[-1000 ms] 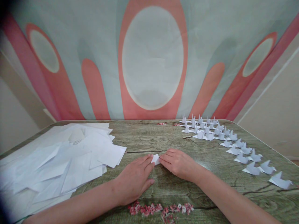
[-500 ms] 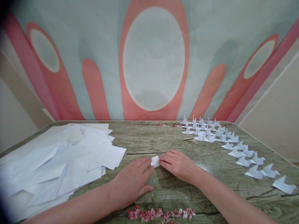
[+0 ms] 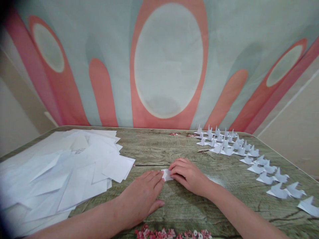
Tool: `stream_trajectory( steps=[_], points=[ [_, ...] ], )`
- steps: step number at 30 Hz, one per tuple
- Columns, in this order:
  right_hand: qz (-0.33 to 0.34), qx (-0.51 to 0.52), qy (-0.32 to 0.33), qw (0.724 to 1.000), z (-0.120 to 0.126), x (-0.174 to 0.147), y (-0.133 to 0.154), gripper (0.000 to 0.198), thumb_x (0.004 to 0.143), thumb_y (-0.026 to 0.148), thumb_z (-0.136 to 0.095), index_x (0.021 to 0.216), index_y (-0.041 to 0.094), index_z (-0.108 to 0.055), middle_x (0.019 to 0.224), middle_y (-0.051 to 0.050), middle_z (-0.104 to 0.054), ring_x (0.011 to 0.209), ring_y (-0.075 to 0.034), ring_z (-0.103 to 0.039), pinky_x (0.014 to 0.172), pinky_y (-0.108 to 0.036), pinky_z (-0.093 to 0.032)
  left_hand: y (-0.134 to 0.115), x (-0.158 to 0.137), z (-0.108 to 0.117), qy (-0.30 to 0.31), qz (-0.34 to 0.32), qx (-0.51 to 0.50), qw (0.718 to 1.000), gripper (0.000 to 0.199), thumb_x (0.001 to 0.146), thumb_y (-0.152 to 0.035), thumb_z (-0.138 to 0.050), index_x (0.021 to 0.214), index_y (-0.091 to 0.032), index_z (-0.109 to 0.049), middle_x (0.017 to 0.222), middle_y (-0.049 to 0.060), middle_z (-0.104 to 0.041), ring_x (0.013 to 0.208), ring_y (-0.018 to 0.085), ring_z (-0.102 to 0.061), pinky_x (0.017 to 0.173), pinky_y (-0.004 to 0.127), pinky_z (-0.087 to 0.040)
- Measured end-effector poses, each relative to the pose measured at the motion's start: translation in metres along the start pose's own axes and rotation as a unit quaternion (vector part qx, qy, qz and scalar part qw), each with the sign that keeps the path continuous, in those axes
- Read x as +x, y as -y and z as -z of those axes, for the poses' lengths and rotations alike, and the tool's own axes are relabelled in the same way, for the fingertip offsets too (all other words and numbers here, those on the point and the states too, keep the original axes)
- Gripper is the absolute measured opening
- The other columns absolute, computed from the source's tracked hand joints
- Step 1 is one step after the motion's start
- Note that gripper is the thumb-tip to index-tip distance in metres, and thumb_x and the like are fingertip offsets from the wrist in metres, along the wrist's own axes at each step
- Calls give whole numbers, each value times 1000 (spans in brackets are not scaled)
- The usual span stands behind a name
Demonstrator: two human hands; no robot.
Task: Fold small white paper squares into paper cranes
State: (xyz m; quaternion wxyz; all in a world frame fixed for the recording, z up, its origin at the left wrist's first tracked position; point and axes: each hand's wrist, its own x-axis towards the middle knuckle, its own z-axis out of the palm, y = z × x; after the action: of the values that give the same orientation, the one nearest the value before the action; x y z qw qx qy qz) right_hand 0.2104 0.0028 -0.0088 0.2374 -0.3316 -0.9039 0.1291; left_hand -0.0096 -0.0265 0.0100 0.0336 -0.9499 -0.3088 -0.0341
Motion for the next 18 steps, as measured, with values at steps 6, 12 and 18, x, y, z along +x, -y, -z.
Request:
stream_trajectory(
  steps=[6,12,18],
  points=[
    [-37,41,29,998,3,4,0,11,88,20,-49,84,18,-59,97,-6,-59,91,-16,-53,83,-33,-40,2,0,2,-5,-6,-8,1000,47,84,-44,-51,114,-9,-52,120,14,-54,113,26,-47,98,38,-34],
    [-29,51,63,996,11,13,4,10,88,18,-48,81,18,-55,92,-5,-59,89,-15,-52,83,-33,-40,6,1,4,7,-26,-46,999,37,87,-38,-48,113,-12,-51,106,10,-59,104,24,-51,91,36,-40],
    [-43,78,56,994,9,16,4,11,89,18,-46,80,18,-53,91,-5,-58,88,-15,-52,80,-31,-42,5,-2,3,-1,-30,-41,999,42,89,-37,-43,122,-11,-45,114,12,-57,110,25,-49,94,38,-37]
  ],
)
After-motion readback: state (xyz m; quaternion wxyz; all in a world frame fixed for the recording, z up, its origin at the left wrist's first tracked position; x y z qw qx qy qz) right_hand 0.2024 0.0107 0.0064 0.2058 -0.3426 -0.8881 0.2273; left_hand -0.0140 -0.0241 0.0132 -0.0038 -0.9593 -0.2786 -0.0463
